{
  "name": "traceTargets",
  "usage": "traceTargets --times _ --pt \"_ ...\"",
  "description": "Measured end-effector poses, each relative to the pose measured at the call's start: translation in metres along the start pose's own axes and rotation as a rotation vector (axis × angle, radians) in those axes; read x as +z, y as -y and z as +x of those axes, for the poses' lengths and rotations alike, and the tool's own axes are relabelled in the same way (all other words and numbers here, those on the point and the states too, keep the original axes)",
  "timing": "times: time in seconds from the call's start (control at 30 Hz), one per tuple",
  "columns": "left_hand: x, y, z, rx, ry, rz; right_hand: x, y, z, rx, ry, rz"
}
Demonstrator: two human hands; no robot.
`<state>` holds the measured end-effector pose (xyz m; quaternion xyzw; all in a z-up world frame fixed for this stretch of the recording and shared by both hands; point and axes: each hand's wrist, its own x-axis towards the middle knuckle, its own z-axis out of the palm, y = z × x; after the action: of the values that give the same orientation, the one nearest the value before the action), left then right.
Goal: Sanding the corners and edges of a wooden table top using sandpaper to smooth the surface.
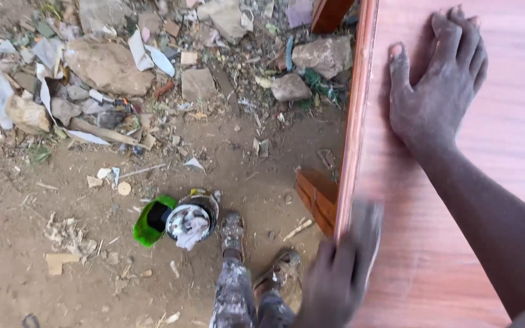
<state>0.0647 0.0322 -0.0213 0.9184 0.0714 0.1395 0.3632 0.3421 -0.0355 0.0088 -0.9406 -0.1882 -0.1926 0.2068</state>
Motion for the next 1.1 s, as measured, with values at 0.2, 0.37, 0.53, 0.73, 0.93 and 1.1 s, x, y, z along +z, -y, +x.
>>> traceTargets --times 0.2,0.37,0.53,0.73,0.93,1.1 --pt "0.030 0.003 0.177 -0.146 -0.036 -0.396 0.006 -0.018 -0.001 -0.083 -0.042 -0.161" --pt "-0.027 -0.008 -0.016 0.211 -0.084 0.257 -0.002 -0.004 -0.005 -0.090 -0.041 -0.071" --pt "-0.025 -0.018 -0.023 0.186 -0.278 0.460 -0.007 0.000 -0.012 -0.125 -0.033 -0.065" --pt "0.019 -0.002 0.107 -0.299 0.073 -0.482 -0.007 -0.004 -0.016 -0.139 -0.052 -0.121" --pt "-0.031 -0.015 -0.070 -0.084 0.237 -0.111 -0.008 0.003 -0.013 -0.126 -0.077 -0.069" --pt "-0.003 -0.012 -0.040 -0.187 0.089 -0.302 -0.009 0.001 -0.017 -0.074 -0.061 -0.175"
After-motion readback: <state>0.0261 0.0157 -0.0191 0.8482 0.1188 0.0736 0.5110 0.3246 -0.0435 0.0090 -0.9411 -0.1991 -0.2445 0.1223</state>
